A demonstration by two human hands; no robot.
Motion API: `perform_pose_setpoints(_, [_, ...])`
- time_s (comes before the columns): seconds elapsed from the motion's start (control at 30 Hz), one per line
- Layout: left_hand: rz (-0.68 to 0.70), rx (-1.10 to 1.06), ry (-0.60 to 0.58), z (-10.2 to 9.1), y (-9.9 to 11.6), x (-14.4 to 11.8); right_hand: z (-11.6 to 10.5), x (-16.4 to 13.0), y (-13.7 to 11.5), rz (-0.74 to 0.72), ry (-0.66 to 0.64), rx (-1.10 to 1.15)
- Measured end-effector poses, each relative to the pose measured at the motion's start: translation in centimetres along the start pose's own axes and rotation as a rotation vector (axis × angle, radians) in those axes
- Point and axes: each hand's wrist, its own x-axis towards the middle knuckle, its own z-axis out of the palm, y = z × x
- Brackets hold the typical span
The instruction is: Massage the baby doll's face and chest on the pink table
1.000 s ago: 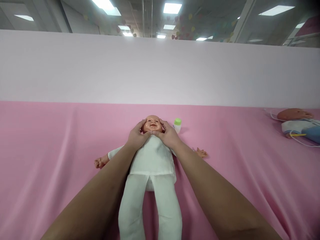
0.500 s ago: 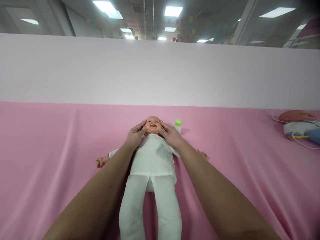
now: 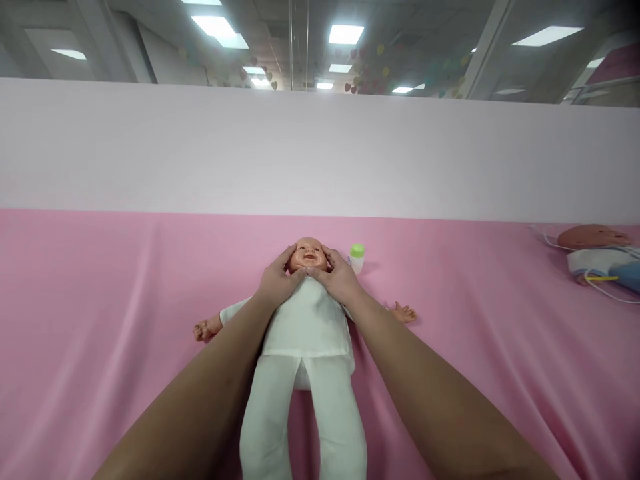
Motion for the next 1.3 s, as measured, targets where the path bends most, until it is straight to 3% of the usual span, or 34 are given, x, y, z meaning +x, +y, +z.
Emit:
perform_pose_setpoints(0.13, [0.034, -0.07, -0.023, 0.0, -0.3, 0.2, 0.0, 0.2, 0.2, -0.004, -0.012, 0.02])
perform_pose_setpoints(0.4, [-0.028, -0.168, -0.005, 0.0, -1.1, 0.6, -0.7, 0.6, 0.5, -0.048, -0.105, 0.034])
perform_pose_setpoints(0.67, [-0.062, -0.269, 0.03, -0.2, -1.0, 0.6, -0.9, 0.5, 0.5, 0.016, -0.122, 0.091])
perform_pose_setpoints(0.93, [-0.038, -0.073, 0.028, 0.0, -0.4, 0.3, 0.1, 0.0, -0.2, 0.004, 0.001, 0.055])
perform_pose_setpoints(1.13, [-0.044, 0.008, 0.032, 0.1, 0.3, 0.0, 0.0, 0.3, 0.1, -0.015, -0.015, 0.116])
perform_pose_setpoints(1.3, [-0.008, -0.051, 0.027, 0.2, -0.3, 0.2, -0.1, 0.3, 0.2, -0.029, -0.032, 0.085])
